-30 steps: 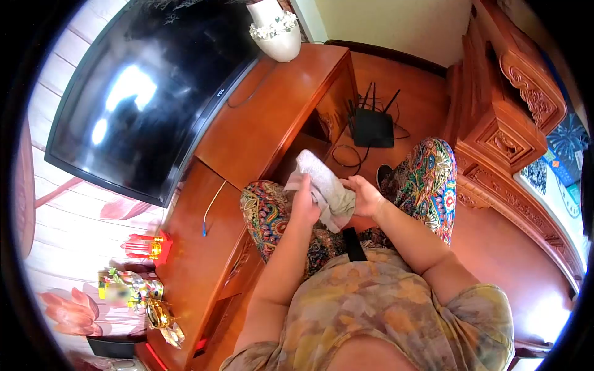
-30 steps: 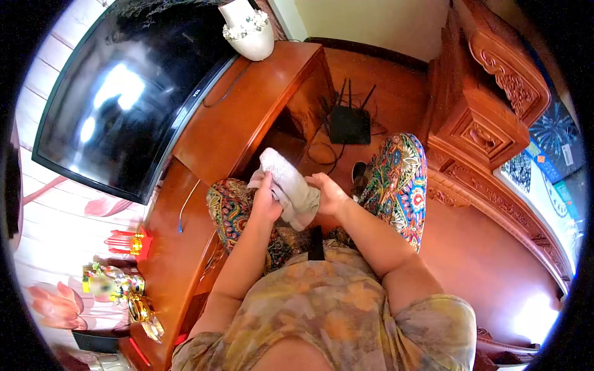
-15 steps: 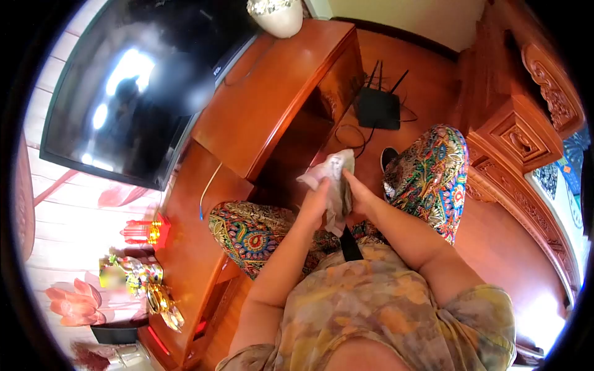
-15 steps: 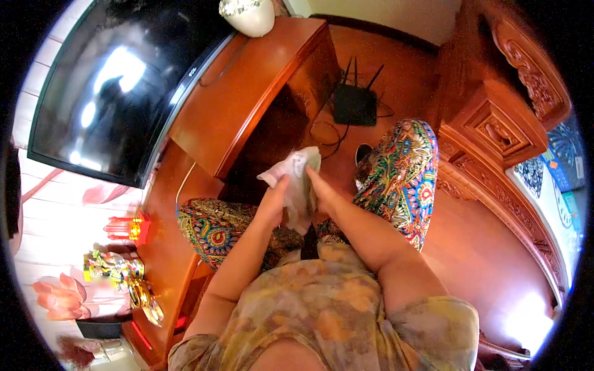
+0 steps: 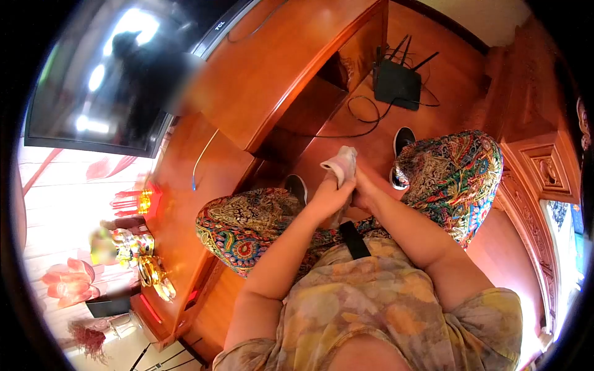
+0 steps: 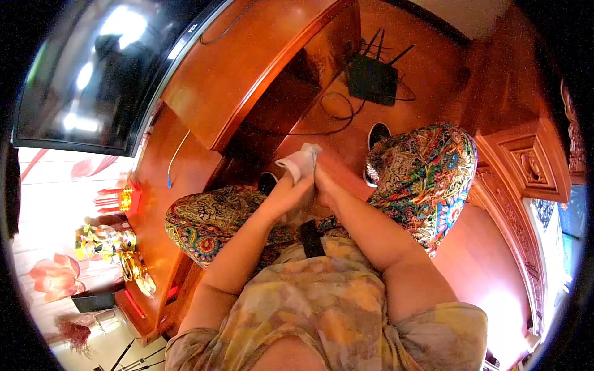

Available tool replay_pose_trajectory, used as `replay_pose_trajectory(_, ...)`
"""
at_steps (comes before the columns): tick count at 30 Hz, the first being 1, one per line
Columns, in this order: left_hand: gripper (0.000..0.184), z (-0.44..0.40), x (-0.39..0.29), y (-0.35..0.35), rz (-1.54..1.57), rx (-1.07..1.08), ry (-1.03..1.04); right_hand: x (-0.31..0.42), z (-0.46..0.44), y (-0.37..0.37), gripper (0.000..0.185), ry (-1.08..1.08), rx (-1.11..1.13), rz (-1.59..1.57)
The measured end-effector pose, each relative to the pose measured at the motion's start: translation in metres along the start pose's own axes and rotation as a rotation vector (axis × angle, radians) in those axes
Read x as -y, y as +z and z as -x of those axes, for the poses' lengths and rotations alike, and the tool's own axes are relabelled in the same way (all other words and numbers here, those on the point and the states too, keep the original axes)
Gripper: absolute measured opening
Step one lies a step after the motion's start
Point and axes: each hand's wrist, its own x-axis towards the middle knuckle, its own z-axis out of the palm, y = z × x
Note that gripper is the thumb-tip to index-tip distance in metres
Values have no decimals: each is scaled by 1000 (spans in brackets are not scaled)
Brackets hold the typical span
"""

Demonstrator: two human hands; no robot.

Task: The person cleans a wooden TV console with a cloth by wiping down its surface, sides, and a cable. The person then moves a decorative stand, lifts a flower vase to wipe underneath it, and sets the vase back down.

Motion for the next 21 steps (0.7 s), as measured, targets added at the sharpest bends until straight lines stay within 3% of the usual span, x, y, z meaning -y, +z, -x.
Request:
replay_pose_trajectory(1, 63, -11, 26, -2, -86, 14, 184, -9, -23, -17, 53, -4, 105, -115)
replay_pose_trajectory(2, 63, -9, 22, -8, -85, 6, 182, -14, -37, -26, 51, -6, 210, -229)
replay_pose_trajectory(4, 63, 6, 0, -29, -260, 309, 189, -4, -34, -25, 47, -17, 220, -272)
replay_pose_trajectory(5, 56, 15, -6, -36, -400, 219, 333, -1, -42, -33, 44, 32, 188, -250)
replay_pose_trajectory(8, 42, 40, -39, -77, -508, 116, 415, 26, -64, -18, 27, 94, 80, -339)
replay_pose_trajectory(10, 32, 62, -59, -99, -440, -138, 327, 54, -91, 0, 21, -157, 914, 219)
replay_pose_trajectory(13, 25, 79, -59, -126, -225, -540, 421, 91, -137, 44, 24, -496, 2158, 1109)
replay_pose_trajectory(14, 25, 83, -56, -132, -207, -573, 425, 94, -146, 57, 24, -465, 2184, 1125)
replay_pose_trajectory(17, 17, 88, -45, -143, -135, -991, 455, 95, -147, 151, 24, -478, 2087, 1545)
replay_pose_trajectory(19, 16, 90, -38, -149, -131, -1059, 436, 79, -174, 179, 25, -508, 2008, 1813)
replay_pose_trajectory(21, 15, 94, -34, -150, -195, -1080, 399, 28, -282, 96, 27, -560, 1909, 2054)
